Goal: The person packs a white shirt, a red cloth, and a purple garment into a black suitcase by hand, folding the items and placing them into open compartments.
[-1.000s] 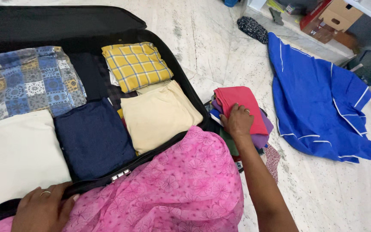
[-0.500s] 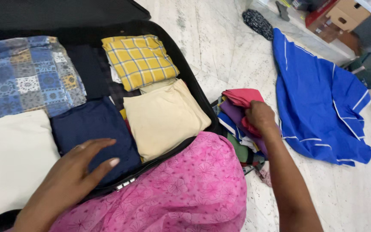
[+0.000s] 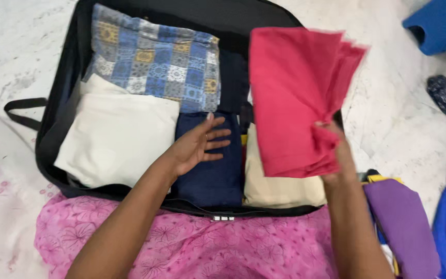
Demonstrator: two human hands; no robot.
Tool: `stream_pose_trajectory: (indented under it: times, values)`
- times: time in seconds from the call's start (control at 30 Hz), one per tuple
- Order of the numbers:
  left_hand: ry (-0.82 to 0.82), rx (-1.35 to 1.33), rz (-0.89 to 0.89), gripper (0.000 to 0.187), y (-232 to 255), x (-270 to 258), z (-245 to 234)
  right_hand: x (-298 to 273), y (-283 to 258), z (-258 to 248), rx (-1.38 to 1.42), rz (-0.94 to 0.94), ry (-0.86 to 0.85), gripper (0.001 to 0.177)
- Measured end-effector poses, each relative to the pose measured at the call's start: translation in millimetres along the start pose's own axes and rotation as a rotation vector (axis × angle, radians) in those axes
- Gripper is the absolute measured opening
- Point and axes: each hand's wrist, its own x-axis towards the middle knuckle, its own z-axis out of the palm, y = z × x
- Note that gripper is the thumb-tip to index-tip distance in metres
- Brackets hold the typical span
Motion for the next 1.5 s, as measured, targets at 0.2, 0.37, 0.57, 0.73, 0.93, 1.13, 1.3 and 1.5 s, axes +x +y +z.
stream_pose_trajectory:
  times: [0.2, 0.37, 0.57, 0.73, 0.93, 1.13, 1.3, 1.5]
  values:
    - [0.412, -0.037, -0.094, 0.081, -8.0, 26.5, -42.0, 22.3, 131.7, 67.3, -0.23, 0.484, -0.105, 0.044]
    - [0.566, -0.022, -0.096, 0.076, -12.9, 36.6, -35.6, 24.1, 146.3, 56.5, -0.611, 0.389, -0.233, 0.067]
    - [0.651, 0.293, 0.106, 0.085, -23.2, 29.1, -39.4, 5.9, 134.3, 47.0, -1.289, 0.037, -0.351, 0.06]
    - [0.816, 1.288, 0.58, 0.053, -24.4, 0.9, -24.9, -26.5, 102.5, 56.4, -1.572, -0.307, -0.144, 0.032]
    - [0.4, 1.231, 0.525, 0.025, -44.2, -0.9, 1.3, -15.7, 111.7, 61.7, -1.643, -0.226, -0.193, 0.028]
    - [0.343, 1.219, 0.514, 0.031, -53.9, 7.6, -5.7, -11.7, 123.3, 57.0, -1.612, -0.168, -0.214, 0.022]
    - [0.314, 1.112, 0.467, 0.037, -49.6, 11.7, -5.8, -13.2, 123.6, 62.3, -1.365, -0.21, -0.166, 0.015]
    - [0.296, 0.867, 0.468, 0.048, -17.5, -1.3, 0.6, -25.1, 132.9, 128.3, -0.986, -0.403, -0.388, 0.015]
